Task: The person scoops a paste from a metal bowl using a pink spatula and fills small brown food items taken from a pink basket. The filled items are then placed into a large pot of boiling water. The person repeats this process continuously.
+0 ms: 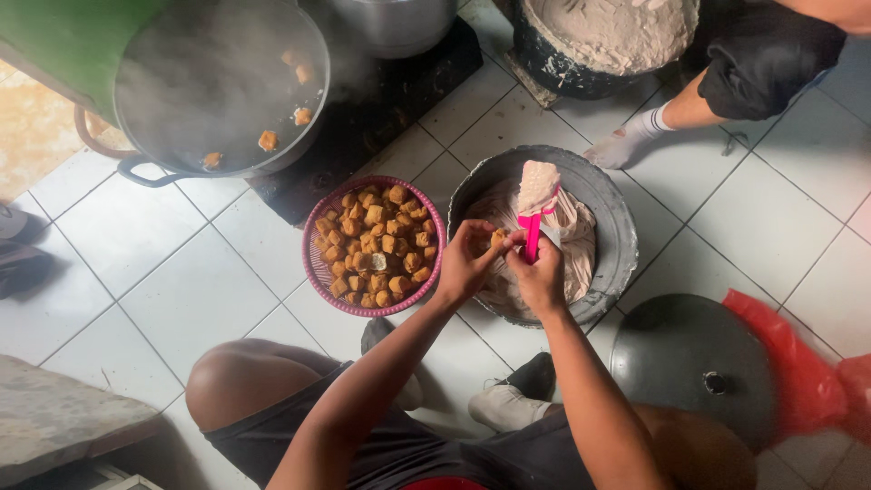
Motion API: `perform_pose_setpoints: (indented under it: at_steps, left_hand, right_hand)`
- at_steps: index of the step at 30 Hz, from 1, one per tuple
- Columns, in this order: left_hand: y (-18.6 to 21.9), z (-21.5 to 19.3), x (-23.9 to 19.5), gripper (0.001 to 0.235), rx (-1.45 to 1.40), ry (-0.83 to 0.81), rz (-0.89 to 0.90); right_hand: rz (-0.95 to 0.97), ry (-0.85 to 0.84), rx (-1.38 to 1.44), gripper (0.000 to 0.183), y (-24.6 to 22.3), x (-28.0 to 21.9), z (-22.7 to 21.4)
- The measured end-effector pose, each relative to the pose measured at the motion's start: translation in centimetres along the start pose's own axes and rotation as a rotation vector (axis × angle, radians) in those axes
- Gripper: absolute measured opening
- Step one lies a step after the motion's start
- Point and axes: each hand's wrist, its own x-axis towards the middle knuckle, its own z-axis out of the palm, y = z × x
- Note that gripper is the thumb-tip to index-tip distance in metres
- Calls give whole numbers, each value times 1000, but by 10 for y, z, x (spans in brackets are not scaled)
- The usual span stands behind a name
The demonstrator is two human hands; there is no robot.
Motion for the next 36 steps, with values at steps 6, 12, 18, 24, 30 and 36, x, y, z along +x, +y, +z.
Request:
perform_pose_setpoints:
  at_steps: [6, 12, 18, 24, 30, 36]
  left_hand:
    - [-20, -2, 7, 23, 35, -58, -98]
    - [-24, -9, 13, 21, -331, -237, -179]
    - [-21, -6, 14, 29, -317, -299, -269]
    - [-18, -2, 45, 28, -594, -61, -266]
    - [-7, 5, 45, 29, -414, -72, 6]
    - [1, 0, 41, 31, -587, -144, 17]
  right_hand:
    - [-45, 101, -216, 13, 12, -2, -4]
    - [98, 87, 112, 14, 28, 1, -19]
    - [80, 62, 53, 20, 10, 3, -17]
    - [239, 88, 50, 50, -29, -5, -14]
    - [132, -20, -6, 43, -21, -9, -11]
    - [-130, -44, -297, 32, -17, -14, -20]
